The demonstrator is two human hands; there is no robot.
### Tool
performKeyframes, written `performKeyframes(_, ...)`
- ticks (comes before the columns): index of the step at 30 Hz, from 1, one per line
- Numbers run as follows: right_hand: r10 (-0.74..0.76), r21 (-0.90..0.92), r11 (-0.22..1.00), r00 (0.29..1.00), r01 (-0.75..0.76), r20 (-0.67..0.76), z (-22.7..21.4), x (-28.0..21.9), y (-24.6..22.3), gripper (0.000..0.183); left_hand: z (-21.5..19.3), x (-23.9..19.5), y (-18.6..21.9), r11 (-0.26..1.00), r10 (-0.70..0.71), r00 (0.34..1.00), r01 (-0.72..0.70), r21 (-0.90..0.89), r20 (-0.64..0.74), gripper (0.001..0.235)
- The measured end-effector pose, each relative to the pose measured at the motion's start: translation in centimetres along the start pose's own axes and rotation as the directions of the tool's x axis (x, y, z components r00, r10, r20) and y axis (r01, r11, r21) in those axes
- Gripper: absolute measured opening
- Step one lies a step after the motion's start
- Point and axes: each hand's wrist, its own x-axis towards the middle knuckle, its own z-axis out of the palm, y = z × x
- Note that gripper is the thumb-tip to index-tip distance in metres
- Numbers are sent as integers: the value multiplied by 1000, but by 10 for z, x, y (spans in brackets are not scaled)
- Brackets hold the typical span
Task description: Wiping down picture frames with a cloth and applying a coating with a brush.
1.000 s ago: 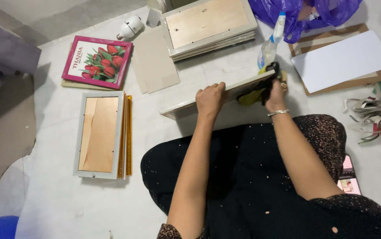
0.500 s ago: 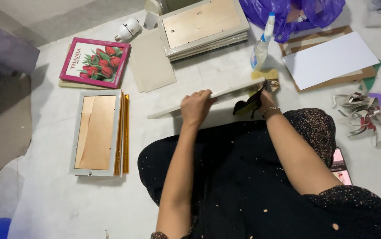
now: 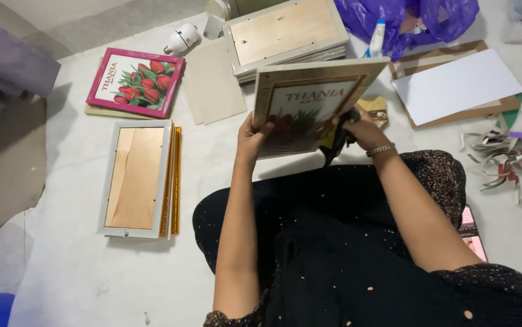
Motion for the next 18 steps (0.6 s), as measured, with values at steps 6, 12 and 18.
performKeyframes(6, -170, -141, 975, 985, 173, 34, 6, 4, -26, 48, -21, 23, -78, 998, -54, 999, 54, -26, 1, 15)
performKeyframes(12, -548, -561, 600, 804, 570, 231, 29, 10, -76, 54, -24, 44, -82, 987, 7, 998, 4, 163, -64, 27)
performKeyframes(18, -579, -830, 284, 776, 481, 252, 43, 4, -64, 54, -61, 26, -117, 998, -35, 894, 57, 37, -447, 112)
